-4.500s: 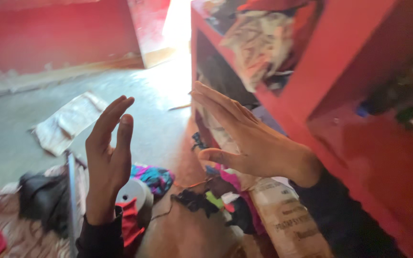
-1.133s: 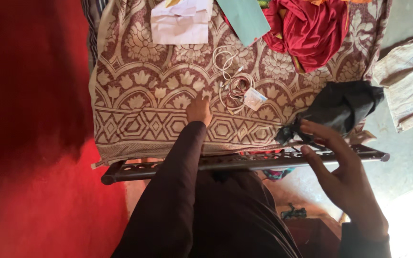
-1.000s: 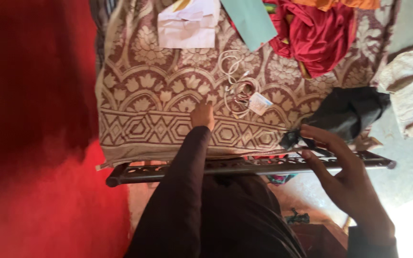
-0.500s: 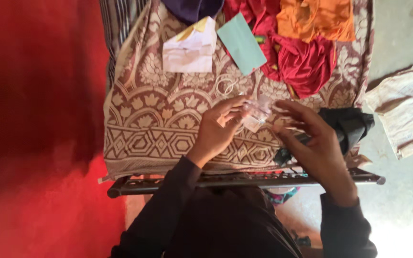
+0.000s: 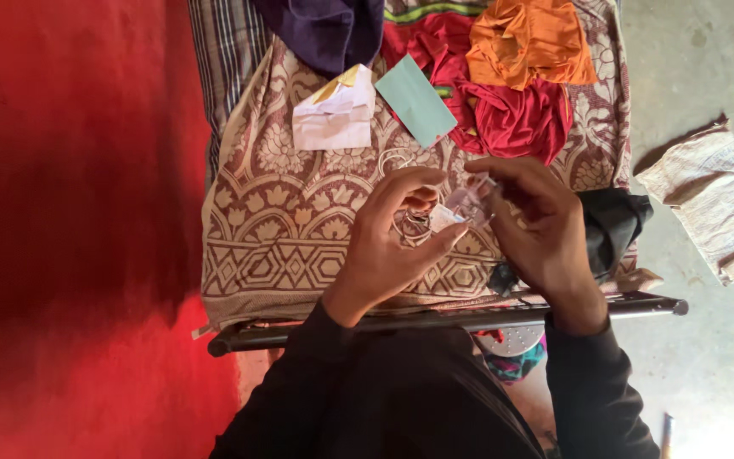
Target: The person picks up various small items from a bed, including a spool of wire, nail polish bottles, a charger, and a notebook, and places them onto a red shelf. The person handles each item individually, moving them from the bed to the shelf.
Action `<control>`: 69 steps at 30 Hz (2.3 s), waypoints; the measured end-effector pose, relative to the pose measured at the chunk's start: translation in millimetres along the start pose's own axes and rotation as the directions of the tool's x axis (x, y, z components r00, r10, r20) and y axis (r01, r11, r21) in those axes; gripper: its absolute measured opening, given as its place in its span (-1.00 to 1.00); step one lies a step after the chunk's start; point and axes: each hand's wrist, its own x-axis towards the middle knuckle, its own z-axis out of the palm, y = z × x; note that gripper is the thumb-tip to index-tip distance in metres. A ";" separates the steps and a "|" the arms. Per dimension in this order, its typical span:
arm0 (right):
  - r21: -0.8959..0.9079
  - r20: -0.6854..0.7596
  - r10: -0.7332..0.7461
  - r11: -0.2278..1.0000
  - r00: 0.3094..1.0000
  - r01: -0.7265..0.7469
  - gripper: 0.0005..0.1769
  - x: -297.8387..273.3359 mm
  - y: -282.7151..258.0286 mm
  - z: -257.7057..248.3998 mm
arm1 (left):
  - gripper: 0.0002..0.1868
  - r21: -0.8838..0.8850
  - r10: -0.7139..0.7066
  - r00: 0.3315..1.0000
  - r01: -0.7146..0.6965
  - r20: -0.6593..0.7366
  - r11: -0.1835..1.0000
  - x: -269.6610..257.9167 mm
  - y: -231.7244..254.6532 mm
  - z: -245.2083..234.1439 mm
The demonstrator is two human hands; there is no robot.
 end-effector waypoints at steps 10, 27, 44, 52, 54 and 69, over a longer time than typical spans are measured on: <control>-0.449 -0.049 -0.265 0.867 0.963 0.216 -0.56 -24.7 -62.4 -0.4 | -0.34 -0.043 0.071 0.996 -0.068 0.060 0.997 -12.3 23.6 0.2; -0.184 0.014 -0.228 0.956 0.973 0.227 -0.37 -66.4 -75.9 -32.0 | -0.35 -0.877 -0.056 0.976 0.216 0.213 0.428 -50.7 -23.8 -0.3; -0.071 -0.072 -0.209 0.976 0.975 0.204 -0.35 -108.5 -61.0 -54.9 | -0.30 -0.893 0.025 0.957 0.259 0.288 0.369 -60.3 -8.8 19.8; 0.118 -0.134 -0.182 0.973 0.974 0.198 -0.38 -146.6 -58.2 -76.1 | -0.33 -0.866 -0.039 0.960 0.267 0.277 0.422 -57.3 32.0 55.9; 0.128 -0.157 -0.174 0.973 0.972 0.195 -0.37 -158.1 -59.0 -81.8 | -0.37 -0.856 0.012 0.958 0.249 0.285 0.453 -61.4 36.5 66.2; 0.147 -0.349 0.068 0.989 0.935 -0.017 -0.43 -227.7 -38.7 -109.7 | -0.30 -0.791 0.006 0.868 0.449 0.496 0.415 -53.8 60.2 108.2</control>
